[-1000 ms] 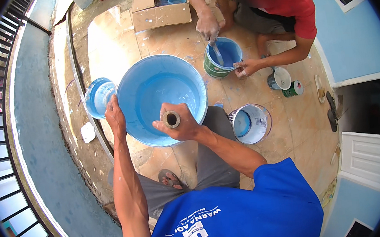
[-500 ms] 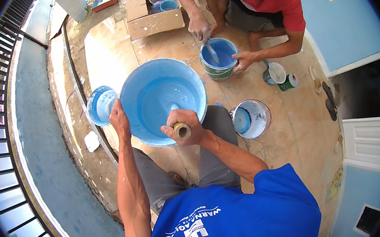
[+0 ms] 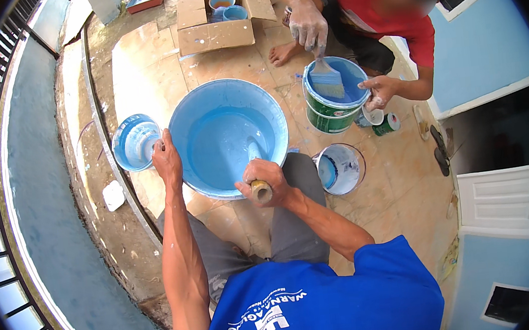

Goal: The person stirs light blue paint in a bucket using a stick. Another person pours more paint into the bucket from a smaller container. The person continues to mix the paint.

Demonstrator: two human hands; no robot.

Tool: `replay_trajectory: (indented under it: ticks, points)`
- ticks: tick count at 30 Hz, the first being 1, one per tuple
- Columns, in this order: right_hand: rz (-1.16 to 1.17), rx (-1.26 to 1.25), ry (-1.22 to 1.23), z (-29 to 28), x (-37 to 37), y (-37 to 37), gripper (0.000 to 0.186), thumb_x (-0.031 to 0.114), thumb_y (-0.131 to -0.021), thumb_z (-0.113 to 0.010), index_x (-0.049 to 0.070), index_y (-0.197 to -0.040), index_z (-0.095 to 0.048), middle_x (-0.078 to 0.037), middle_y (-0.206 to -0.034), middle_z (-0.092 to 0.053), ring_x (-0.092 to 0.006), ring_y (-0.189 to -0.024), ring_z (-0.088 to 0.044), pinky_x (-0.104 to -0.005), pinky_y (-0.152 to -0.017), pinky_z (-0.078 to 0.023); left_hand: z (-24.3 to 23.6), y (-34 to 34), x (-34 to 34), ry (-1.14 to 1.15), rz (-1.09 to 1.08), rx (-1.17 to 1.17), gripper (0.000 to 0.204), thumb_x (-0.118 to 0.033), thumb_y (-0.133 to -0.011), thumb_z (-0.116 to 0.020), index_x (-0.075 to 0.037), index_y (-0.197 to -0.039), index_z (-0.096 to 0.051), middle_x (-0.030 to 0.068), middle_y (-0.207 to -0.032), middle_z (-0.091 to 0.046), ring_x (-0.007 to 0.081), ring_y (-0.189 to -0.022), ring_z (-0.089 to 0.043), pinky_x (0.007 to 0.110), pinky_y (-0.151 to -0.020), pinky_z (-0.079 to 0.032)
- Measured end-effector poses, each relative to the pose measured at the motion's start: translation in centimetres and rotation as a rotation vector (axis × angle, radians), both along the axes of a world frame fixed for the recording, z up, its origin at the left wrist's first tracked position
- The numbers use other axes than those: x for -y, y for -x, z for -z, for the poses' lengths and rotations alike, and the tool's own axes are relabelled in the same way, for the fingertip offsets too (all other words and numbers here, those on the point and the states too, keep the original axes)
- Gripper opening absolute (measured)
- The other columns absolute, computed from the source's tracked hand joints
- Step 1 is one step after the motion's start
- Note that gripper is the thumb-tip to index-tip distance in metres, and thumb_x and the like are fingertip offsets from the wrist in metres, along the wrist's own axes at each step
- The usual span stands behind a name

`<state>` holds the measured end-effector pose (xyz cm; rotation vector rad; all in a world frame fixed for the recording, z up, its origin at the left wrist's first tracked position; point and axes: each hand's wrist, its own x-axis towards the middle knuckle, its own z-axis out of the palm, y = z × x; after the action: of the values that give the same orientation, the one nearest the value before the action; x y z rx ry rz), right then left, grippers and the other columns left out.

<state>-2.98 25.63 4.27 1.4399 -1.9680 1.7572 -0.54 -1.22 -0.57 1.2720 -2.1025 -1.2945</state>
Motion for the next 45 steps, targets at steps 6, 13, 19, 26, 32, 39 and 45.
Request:
replay_trajectory:
  ticks: [6,13,19,26,32,39,45]
  points:
    - [0.053,-0.017,0.003,1.0,0.0,-0.9,0.029,-0.002,-0.073,-0.081,0.006,-0.079,-0.054,-0.009,-0.071,-0.058,-0.0278,-0.062,-0.058,-0.0385,-0.059,-0.045,0.8,0.0,-0.2,0.010,-0.009,-0.111,0.057,-0.047,-0.106,-0.054,0.007,-0.106,-0.069,0.0156,-0.092,-0.067,0.0215,-0.089,-0.059,0.038,-0.083,-0.047]
    - [0.081,-0.050,0.034,1.5,0.9,-2.9,0.027,-0.004,-0.074,-0.080,0.006,-0.080,-0.055,-0.008,-0.073,-0.059,-0.0260,-0.063,-0.058,-0.0374,-0.059,-0.045,1.4,-0.4,0.2,-0.041,0.045,-0.112,0.056,-0.045,-0.108,-0.050,0.007,-0.119,-0.067,0.0177,-0.104,-0.069,0.0250,-0.097,-0.060,0.040,-0.090,-0.047]
    - [0.129,-0.069,0.147,-1.4,2.8,-4.6,0.027,-0.005,-0.075,-0.079,0.005,-0.084,-0.056,-0.009,-0.073,-0.059,-0.0267,-0.064,-0.060,-0.0377,-0.059,-0.048,1.7,-0.4,0.8,-0.131,0.116,-0.131,0.058,-0.042,-0.110,-0.046,0.009,-0.133,-0.060,0.0229,-0.122,-0.067,0.0310,-0.112,-0.061,0.041,-0.099,-0.045]
    - [0.160,0.007,0.248,-4.3,4.3,-7.8,0.030,-0.009,-0.076,-0.078,0.004,-0.089,-0.055,-0.009,-0.075,-0.060,-0.0262,-0.067,-0.063,-0.0374,-0.065,-0.054,0.7,-0.3,0.2,-0.223,0.184,-0.140,0.061,-0.043,-0.110,-0.043,0.008,-0.142,-0.054,0.0267,-0.136,-0.062,0.0359,-0.126,-0.059,0.042,-0.106,-0.042]
    - [0.219,0.045,0.288,-5.4,5.3,-9.9,0.028,-0.010,-0.078,-0.076,0.004,-0.090,-0.055,-0.009,-0.075,-0.061,-0.0257,-0.066,-0.063,-0.0383,-0.065,-0.055,1.2,-0.6,0.7,-0.186,0.162,-0.136,0.062,-0.045,-0.110,-0.043,0.008,-0.143,-0.052,0.0269,-0.136,-0.062,0.0364,-0.125,-0.059,0.043,-0.106,-0.043]
    - [0.257,-0.025,0.245,-5.6,5.9,-10.6,0.029,-0.006,-0.078,-0.080,0.005,-0.087,-0.054,-0.008,-0.073,-0.060,-0.0258,-0.061,-0.060,-0.0377,-0.061,-0.051,2.3,0.0,1.0,-0.136,0.141,-0.242,0.058,-0.043,-0.109,-0.046,0.012,-0.122,-0.060,0.0330,-0.115,-0.066,0.0430,-0.108,-0.063,0.046,-0.098,-0.046]
    - [0.172,-0.035,0.221,-5.6,5.3,-9.6,0.030,-0.005,-0.076,-0.080,0.005,-0.089,-0.056,-0.008,-0.073,-0.061,-0.0261,-0.061,-0.061,-0.0377,-0.059,-0.051,1.4,-0.5,-0.3,-0.231,0.065,-0.331,0.055,-0.041,-0.108,-0.049,0.010,-0.123,-0.061,0.0288,-0.115,-0.068,0.0355,-0.105,-0.064,0.044,-0.096,-0.047]
